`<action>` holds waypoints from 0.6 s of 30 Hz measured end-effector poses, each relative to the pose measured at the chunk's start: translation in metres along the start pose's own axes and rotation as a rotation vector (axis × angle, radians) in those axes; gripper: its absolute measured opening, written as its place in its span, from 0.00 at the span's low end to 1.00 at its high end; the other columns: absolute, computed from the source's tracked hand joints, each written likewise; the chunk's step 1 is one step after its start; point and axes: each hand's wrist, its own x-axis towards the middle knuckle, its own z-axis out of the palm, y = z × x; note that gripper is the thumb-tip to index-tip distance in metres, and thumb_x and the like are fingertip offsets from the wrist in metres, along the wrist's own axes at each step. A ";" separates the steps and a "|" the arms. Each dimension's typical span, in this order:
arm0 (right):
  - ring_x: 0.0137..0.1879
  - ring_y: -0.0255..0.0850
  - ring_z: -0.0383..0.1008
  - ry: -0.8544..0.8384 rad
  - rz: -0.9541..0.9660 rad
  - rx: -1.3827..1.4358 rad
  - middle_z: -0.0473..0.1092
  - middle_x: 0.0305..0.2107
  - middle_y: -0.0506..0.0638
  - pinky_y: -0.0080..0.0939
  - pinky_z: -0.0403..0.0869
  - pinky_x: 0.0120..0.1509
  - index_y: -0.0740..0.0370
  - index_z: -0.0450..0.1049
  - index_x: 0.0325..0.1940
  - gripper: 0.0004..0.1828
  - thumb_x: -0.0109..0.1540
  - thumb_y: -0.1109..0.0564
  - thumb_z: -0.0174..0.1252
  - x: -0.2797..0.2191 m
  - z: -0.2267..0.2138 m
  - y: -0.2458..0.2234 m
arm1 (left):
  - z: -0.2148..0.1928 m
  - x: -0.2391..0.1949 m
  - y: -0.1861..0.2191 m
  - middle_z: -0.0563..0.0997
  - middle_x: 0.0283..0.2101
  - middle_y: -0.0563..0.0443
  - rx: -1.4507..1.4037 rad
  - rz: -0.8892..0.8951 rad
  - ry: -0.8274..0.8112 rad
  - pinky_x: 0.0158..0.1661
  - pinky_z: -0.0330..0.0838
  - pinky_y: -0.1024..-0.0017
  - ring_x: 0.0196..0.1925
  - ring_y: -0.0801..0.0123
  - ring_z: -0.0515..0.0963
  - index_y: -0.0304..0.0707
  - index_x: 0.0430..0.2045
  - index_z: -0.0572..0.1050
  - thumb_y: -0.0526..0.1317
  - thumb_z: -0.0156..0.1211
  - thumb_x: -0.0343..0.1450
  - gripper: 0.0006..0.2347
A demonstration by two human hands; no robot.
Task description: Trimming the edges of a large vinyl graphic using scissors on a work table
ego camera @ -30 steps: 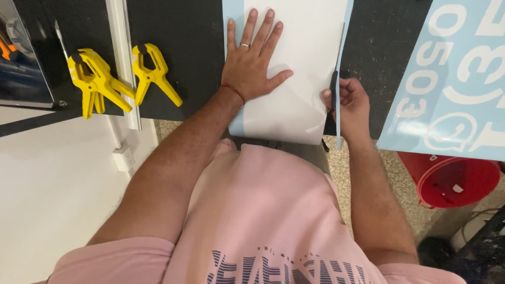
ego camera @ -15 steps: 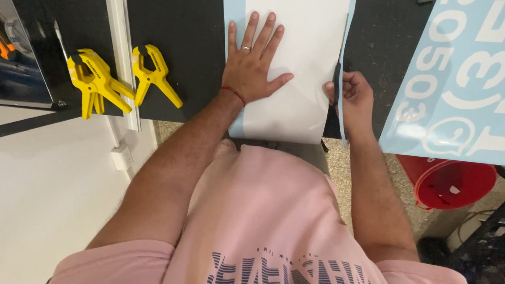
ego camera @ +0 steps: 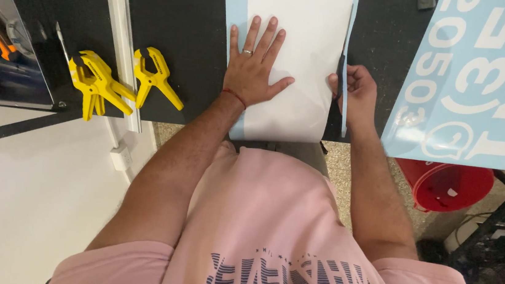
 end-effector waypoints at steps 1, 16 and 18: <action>0.40 0.30 0.78 0.007 0.004 -0.003 0.81 0.39 0.47 0.36 0.75 0.42 0.56 0.76 0.52 0.21 0.70 0.41 0.74 0.001 0.000 0.001 | 0.001 0.000 -0.001 0.45 0.89 0.41 0.001 0.005 0.007 0.78 0.33 0.20 0.89 0.40 0.40 0.39 0.88 0.55 0.75 0.49 0.84 0.44; 0.35 0.29 0.73 0.010 0.005 -0.005 0.78 0.34 0.45 0.37 0.71 0.39 0.57 0.75 0.52 0.21 0.70 0.40 0.73 0.019 0.004 -0.021 | 0.001 0.000 0.000 0.45 0.89 0.42 -0.001 0.005 0.011 0.78 0.33 0.21 0.89 0.40 0.40 0.40 0.88 0.56 0.75 0.49 0.83 0.44; 0.34 0.29 0.74 0.020 0.035 -0.013 0.79 0.34 0.45 0.37 0.72 0.38 0.57 0.75 0.51 0.20 0.70 0.42 0.74 0.020 0.004 -0.019 | 0.001 0.000 0.000 0.45 0.89 0.42 -0.007 -0.002 0.004 0.78 0.32 0.21 0.89 0.40 0.40 0.40 0.88 0.56 0.75 0.49 0.83 0.44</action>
